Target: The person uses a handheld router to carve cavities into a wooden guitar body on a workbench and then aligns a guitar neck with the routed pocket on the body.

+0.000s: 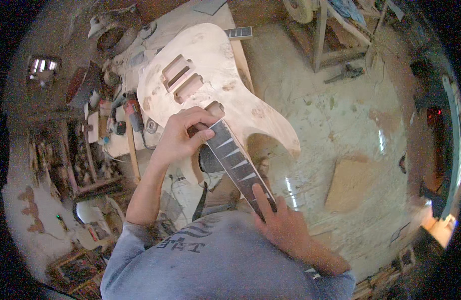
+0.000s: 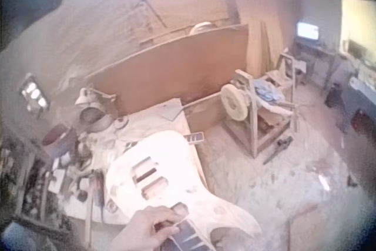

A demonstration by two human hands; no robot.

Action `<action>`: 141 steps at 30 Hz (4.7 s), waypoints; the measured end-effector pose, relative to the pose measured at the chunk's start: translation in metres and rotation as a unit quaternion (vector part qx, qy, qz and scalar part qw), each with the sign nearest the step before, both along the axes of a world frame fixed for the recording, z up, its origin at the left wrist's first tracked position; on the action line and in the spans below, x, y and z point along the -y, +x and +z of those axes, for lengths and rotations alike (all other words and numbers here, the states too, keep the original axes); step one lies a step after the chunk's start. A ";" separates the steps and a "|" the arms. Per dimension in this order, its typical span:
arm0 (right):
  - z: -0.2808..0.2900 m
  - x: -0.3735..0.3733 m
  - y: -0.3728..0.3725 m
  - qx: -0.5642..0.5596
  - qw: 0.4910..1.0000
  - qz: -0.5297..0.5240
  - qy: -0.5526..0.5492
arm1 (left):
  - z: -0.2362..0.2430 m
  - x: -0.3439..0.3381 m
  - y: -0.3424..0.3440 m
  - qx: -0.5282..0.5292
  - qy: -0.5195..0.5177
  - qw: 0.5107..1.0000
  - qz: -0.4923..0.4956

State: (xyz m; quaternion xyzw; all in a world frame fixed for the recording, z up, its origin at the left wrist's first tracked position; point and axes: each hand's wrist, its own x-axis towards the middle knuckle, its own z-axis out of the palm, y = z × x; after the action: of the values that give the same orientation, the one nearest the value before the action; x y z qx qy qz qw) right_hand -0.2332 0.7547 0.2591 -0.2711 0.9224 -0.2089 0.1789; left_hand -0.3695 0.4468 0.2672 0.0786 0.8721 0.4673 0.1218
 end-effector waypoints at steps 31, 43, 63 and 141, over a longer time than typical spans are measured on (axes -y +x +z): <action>0.003 0.008 0.010 0.001 0.998 -0.044 0.045 | -0.033 0.015 0.021 -0.158 0.026 0.987 0.023; 0.018 0.024 0.007 0.003 0.992 -0.110 0.061 | -0.037 0.021 0.015 -0.203 0.115 0.972 0.026; 0.015 0.026 0.011 -0.010 0.988 -0.128 0.087 | -0.042 0.028 0.014 -0.208 0.069 0.976 -0.008; 0.003 0.014 0.005 -0.058 0.992 -0.074 0.078 | -0.036 0.018 0.012 -0.218 -0.037 0.975 -0.033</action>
State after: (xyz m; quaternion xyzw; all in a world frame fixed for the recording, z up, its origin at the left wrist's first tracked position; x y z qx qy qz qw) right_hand -0.2285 0.7411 0.2618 -0.1988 0.9624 -0.1325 0.1294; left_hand -0.3574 0.4286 0.2310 0.2032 0.8914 0.4017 -0.0532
